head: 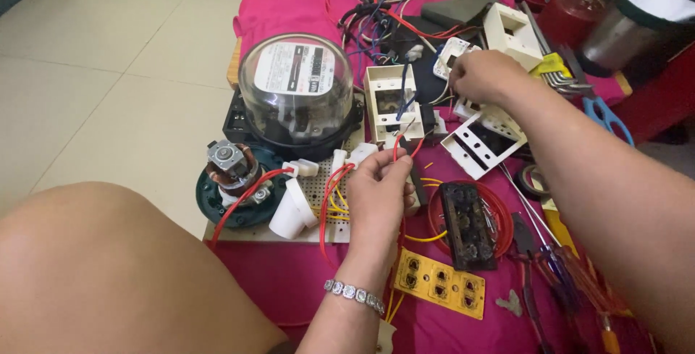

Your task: Connecting electrical wires to various components like meters and circuit breakers on a test board using a screwdriver.

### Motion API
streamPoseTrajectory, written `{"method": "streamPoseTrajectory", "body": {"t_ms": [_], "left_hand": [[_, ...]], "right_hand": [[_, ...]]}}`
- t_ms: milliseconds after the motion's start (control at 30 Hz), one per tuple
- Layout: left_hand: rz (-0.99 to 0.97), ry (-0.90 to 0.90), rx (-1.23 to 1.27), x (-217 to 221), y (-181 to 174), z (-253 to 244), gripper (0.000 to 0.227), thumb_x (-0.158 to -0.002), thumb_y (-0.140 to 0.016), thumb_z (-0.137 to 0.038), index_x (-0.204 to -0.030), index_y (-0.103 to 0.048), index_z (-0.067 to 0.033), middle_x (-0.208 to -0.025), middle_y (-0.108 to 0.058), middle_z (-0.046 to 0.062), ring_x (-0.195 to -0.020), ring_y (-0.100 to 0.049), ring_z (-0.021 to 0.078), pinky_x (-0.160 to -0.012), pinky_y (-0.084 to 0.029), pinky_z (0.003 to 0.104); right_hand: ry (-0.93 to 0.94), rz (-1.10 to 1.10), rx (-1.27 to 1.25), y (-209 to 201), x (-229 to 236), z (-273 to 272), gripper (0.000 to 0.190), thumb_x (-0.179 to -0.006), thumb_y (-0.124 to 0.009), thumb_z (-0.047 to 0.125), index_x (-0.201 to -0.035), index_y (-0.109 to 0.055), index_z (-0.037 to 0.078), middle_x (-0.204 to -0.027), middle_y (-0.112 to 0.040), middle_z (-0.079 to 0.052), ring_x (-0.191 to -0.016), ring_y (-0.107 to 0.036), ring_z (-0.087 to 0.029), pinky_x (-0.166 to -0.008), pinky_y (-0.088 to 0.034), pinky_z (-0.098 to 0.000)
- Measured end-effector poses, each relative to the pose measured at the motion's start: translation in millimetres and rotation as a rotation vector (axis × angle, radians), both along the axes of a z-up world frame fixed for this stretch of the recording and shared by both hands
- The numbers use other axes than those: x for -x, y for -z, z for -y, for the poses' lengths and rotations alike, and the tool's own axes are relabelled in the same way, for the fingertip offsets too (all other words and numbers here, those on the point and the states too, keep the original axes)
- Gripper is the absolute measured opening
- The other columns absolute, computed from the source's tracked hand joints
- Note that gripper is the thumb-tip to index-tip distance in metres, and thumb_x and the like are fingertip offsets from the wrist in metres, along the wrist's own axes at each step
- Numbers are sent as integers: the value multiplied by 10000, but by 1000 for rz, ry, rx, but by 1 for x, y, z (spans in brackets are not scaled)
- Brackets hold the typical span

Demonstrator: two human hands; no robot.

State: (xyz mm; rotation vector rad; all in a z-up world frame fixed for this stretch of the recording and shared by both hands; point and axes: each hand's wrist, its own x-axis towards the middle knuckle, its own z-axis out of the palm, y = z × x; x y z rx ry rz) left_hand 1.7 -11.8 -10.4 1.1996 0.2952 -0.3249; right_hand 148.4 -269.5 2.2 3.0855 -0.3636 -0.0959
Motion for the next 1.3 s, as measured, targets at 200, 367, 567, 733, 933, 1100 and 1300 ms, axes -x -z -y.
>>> {"method": "streamPoseTrajectory", "body": {"t_ms": [200, 367, 567, 733, 933, 1100, 1300], "left_hand": [[-1, 11, 17, 1, 2, 2, 296, -881, -694, -116, -1130, -727, 38, -785, -625, 98, -539, -621, 126, -432, -579, 274], [13, 12, 15, -1, 1, 3, 285, -881, -689, -128, -1121, -731, 20, -741, -616, 83, -497, -603, 116, -424, -582, 260], [3, 4, 3, 2, 0, 1, 288, -866, -703, -126, -1115, -741, 14, -771, -649, 87, -528, -623, 110, -438, -584, 250], [15, -4, -5, 1, 2, 1, 296, -862, -703, -128, -1119, -739, 14, -797, -654, 92, -551, -629, 107, -452, -586, 246], [-37, 100, 14, 7, -27, -13, 230, -969, -626, -95, -1171, -705, -17, -758, -590, 35, -603, -528, 88, -518, -465, 218], [-18, 89, -34, 10, -23, -10, 212, -964, -647, -107, -1148, -727, -39, -735, -598, 41, -596, -534, 103, -514, -465, 237], [62, 107, 16, 20, -8, -11, 234, -959, -629, -81, -1160, -699, 15, -820, -618, 85, -630, -541, 121, -525, -475, 242]], "right_hand": [[31, -56, 10, 12, 17, 25, 306, -811, -706, 348, -1069, -833, 244, -1056, -816, -115, -1104, -727, -407, -921, -571, -513], [96, -5, -57, -8, 33, -14, 281, -889, -720, 338, -1075, -846, 169, -1028, -802, -182, -1073, -732, -430, -876, -569, -519], [162, -31, -85, 2, 16, -11, 363, -865, -756, 422, -1042, -846, 119, -1004, -800, -224, -1079, -724, -450, -870, -564, -528], [214, 25, -344, 23, -19, 30, 475, -695, -927, 362, -1029, -814, 44, -952, -772, -234, -1019, -724, -441, -800, -568, -549], [314, 188, -765, -53, 46, 28, 266, -895, -709, 270, -969, -745, 17, -964, -692, -105, -710, -486, -159, -606, -378, -282], [371, 272, -990, -83, 131, 8, 236, -1041, -655, 244, -1059, -741, 25, -845, -646, -44, -664, -484, -93, -566, -373, -230], [467, 330, -1155, -68, 211, 14, 235, -1045, -625, 236, -1118, -744, 47, -789, -593, -14, -675, -492, -69, -540, -314, -216]]}}
